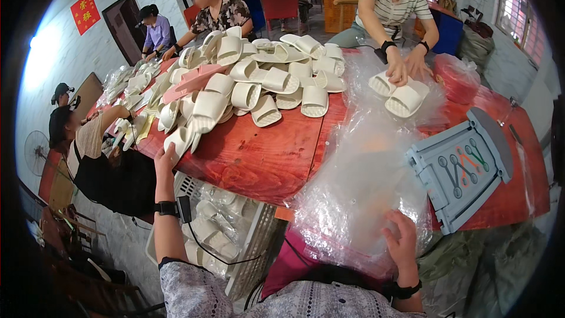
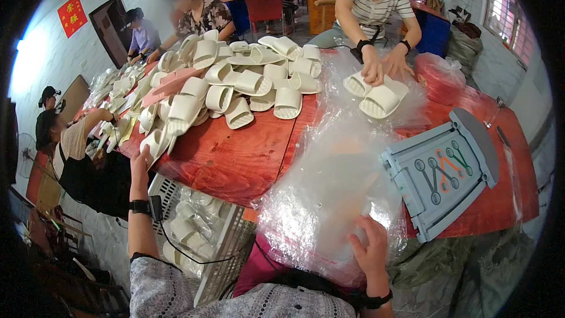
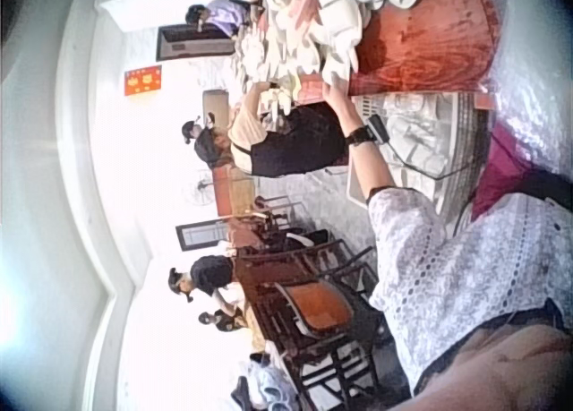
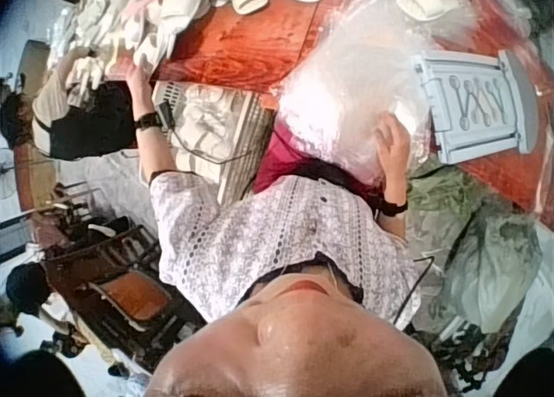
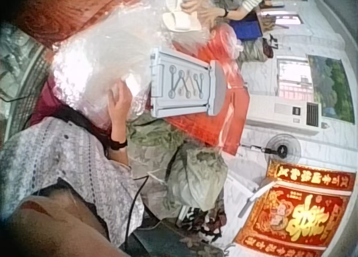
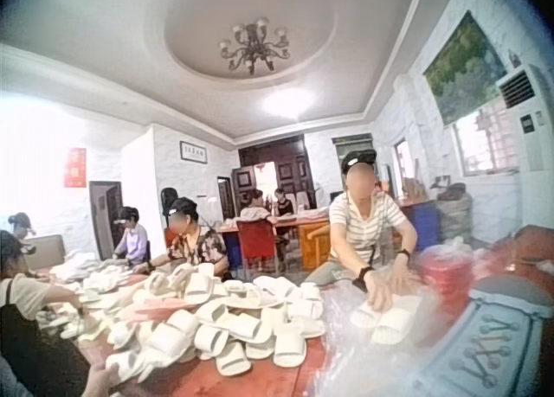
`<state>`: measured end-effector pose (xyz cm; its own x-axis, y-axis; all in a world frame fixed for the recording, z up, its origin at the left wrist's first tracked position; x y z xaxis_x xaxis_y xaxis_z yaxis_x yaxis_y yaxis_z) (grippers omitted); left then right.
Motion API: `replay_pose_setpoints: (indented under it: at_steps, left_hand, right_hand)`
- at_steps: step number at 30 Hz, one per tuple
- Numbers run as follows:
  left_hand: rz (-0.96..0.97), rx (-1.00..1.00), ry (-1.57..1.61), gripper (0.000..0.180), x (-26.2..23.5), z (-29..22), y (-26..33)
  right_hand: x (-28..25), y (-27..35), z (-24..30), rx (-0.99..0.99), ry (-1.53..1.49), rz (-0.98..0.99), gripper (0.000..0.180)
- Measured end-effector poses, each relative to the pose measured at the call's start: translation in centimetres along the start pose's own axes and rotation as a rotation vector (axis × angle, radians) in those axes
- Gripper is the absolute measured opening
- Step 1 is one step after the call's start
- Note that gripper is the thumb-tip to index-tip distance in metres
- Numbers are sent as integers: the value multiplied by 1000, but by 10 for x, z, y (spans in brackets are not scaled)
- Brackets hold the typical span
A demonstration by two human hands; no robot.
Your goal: Checking and packaging pairs of white slippers into plastic bags at a factory workstation.
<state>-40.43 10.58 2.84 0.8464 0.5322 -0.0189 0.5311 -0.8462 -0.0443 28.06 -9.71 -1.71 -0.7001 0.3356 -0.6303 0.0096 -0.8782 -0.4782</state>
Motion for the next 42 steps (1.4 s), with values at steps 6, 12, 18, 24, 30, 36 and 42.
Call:
replay_pose_setpoints:
  at_steps: [6,12,18,24,30,36,42]
  left_hand:
    - [178,12,234,40,46,-67,50]
    - [416,65,334,42,119,-120,122]
    - [628,138,433,47,211,-180,214]
    - [977,133,568,61,299,-199,299]
    - [1389,-49,289,65,374,-96,383]
    - [1615,-207,-166,58,408,-50,416]
    - [959,527,-640,40,399,-51,338]
  right_hand:
    - [1,1,0,-18,-8,-4,40]
    - [-3,-3,11,-16,20,21,38]
    - [-1,0,0,-10,27,85,44]
    - [-10,0,6,-23,-2,155,55]
    - [-24,8,-6,77,-382,123,65]
    - [-19,4,-23,360,-978,-128,65]
    - [-17,16,-38,395,-920,-257,62]
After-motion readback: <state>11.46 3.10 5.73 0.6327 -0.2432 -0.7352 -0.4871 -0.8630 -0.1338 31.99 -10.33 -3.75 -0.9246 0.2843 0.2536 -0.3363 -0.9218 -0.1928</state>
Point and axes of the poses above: each hand's wrist, its own y-axis away from the middle knuckle, its own x-axis out of the palm, z = x × y, the point moved 5 cm from there along -y, towards the middle knuckle, and after that the axes turned 8 degrees about -x, right-handed, at the moved point
